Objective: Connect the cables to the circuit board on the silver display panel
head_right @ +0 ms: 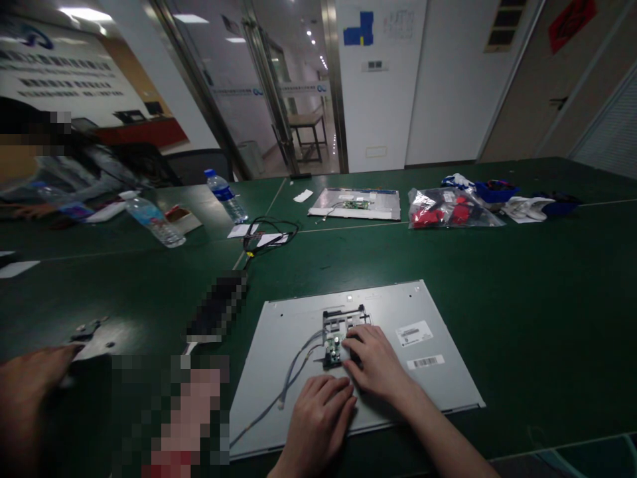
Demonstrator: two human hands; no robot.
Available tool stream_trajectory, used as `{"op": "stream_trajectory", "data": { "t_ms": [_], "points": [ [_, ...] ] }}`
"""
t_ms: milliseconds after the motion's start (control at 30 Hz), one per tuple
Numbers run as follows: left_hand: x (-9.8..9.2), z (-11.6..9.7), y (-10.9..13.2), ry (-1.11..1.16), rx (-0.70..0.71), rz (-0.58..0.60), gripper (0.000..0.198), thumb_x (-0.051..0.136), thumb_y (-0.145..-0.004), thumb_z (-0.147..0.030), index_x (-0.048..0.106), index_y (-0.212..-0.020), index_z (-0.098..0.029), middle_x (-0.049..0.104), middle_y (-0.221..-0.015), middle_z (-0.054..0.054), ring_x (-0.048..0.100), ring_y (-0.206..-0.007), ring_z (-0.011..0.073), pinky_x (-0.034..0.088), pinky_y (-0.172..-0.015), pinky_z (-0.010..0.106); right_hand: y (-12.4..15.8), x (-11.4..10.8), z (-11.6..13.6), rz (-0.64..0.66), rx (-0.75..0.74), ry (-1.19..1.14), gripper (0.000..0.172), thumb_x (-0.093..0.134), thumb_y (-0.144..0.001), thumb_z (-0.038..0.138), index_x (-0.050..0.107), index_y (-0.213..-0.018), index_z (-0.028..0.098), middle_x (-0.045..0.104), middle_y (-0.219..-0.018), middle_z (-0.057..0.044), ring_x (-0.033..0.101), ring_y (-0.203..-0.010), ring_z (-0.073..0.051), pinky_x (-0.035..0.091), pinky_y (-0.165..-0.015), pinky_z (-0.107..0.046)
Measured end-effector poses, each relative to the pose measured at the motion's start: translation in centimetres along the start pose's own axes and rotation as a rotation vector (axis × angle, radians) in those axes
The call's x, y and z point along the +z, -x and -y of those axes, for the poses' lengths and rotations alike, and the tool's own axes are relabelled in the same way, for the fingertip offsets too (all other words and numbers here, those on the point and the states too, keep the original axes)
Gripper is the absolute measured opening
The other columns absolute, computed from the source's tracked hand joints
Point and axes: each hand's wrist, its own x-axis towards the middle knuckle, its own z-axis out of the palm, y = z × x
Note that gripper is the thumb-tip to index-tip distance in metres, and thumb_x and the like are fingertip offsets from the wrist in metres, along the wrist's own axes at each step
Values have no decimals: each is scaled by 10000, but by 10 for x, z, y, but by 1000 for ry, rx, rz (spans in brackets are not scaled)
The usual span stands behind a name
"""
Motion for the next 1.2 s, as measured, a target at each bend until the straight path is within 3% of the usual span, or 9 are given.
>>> {"op": "stream_trajectory", "data": {
  "t_ms": [567,1200],
  "points": [
    [1,1,3,-13,60,-50,161,519,-916,-156,637,-811,-188,669,-786,35,571,-711,176,442,-681,348,1,4,-4,-7,-8,4,351,678,-786,158,628,-1124,241,612,-1144,-66,535,-1079,-242,422,-945,-422],
    [-1,-1,2,-5,68,-75,202,501,-910,-129,626,-761,-183,652,-726,26,570,-658,158,442,-649,330,1,-1,-2,-3,-21,-9,381,666,-785,160,616,-1152,248,608,-1169,-69,536,-1095,-244,422,-956,-427]
  ]
}}
